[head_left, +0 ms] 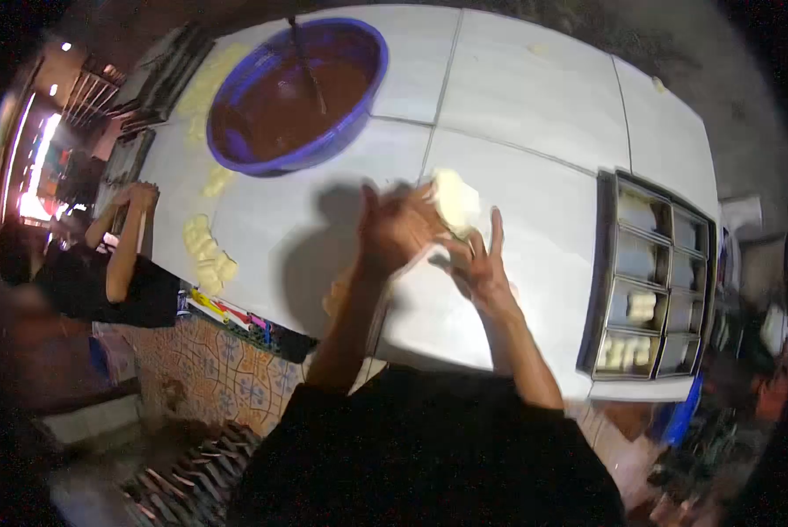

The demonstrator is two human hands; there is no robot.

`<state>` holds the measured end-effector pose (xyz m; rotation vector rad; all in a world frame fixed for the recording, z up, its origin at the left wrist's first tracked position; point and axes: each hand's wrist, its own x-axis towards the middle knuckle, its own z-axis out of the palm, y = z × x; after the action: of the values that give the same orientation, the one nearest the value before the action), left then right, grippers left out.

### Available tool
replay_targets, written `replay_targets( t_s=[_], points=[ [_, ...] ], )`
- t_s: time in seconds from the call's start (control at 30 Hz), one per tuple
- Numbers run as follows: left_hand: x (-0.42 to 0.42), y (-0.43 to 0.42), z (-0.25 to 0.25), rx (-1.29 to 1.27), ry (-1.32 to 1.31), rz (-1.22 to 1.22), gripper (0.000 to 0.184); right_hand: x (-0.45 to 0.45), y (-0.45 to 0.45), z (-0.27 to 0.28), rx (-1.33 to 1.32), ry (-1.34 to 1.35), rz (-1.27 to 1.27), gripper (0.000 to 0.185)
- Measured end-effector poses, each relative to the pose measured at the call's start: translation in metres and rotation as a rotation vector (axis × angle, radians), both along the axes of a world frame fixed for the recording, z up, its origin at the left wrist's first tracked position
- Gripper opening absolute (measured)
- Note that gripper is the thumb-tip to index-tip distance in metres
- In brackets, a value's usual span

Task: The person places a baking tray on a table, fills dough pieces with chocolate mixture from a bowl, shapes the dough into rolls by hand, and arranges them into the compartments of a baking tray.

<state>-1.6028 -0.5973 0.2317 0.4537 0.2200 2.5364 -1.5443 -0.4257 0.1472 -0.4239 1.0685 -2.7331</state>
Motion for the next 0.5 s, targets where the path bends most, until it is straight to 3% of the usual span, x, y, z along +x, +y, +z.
replay_targets(
  t_s=[0.07,0.13,0.2,0.27,0.3,0.33,0.4,0.5],
  points=[
    [-0.069,-0.047,0.034,-0.806,0.158,0.354,0.091,-0.006,0.002,0.0,-0.014,0.058,-0.029,0.114],
    [-0.131,-0.077,0.06,-1.252,0.146,0.749,0.075,-0.001,-0.003,0.027,0.139,-0.018,-0.095,0.113],
    [-0.199,-0.116,0.049,-1.802,0.165,0.938,0.07,-0.003,0.0,0.014,0.144,0.021,-0.059,0.113],
    [-0.25,-0.15,0.01,-2.076,0.314,0.957,0.07,-0.004,0.006,0.007,0.187,0.045,-0.037,0.112],
    [-0.297,-0.185,-0.041,-2.151,0.485,0.813,0.073,-0.003,0.007,-0.001,0.204,0.015,-0.054,0.112],
    [-0.308,-0.19,-0.051,-2.115,0.407,0.632,0.076,-0.002,0.005,-0.005,0.223,-0.013,-0.072,0.112],
    [-0.314,-0.182,-0.058,-1.959,0.181,0.319,0.083,-0.004,0.0,0.002,0.081,-0.02,-0.059,0.108],
    [-0.303,-0.156,-0.038,-1.774,-0.065,0.055,0.089,-0.002,0.005,0.001,0.139,-0.08,-0.08,0.104]
  ],
)
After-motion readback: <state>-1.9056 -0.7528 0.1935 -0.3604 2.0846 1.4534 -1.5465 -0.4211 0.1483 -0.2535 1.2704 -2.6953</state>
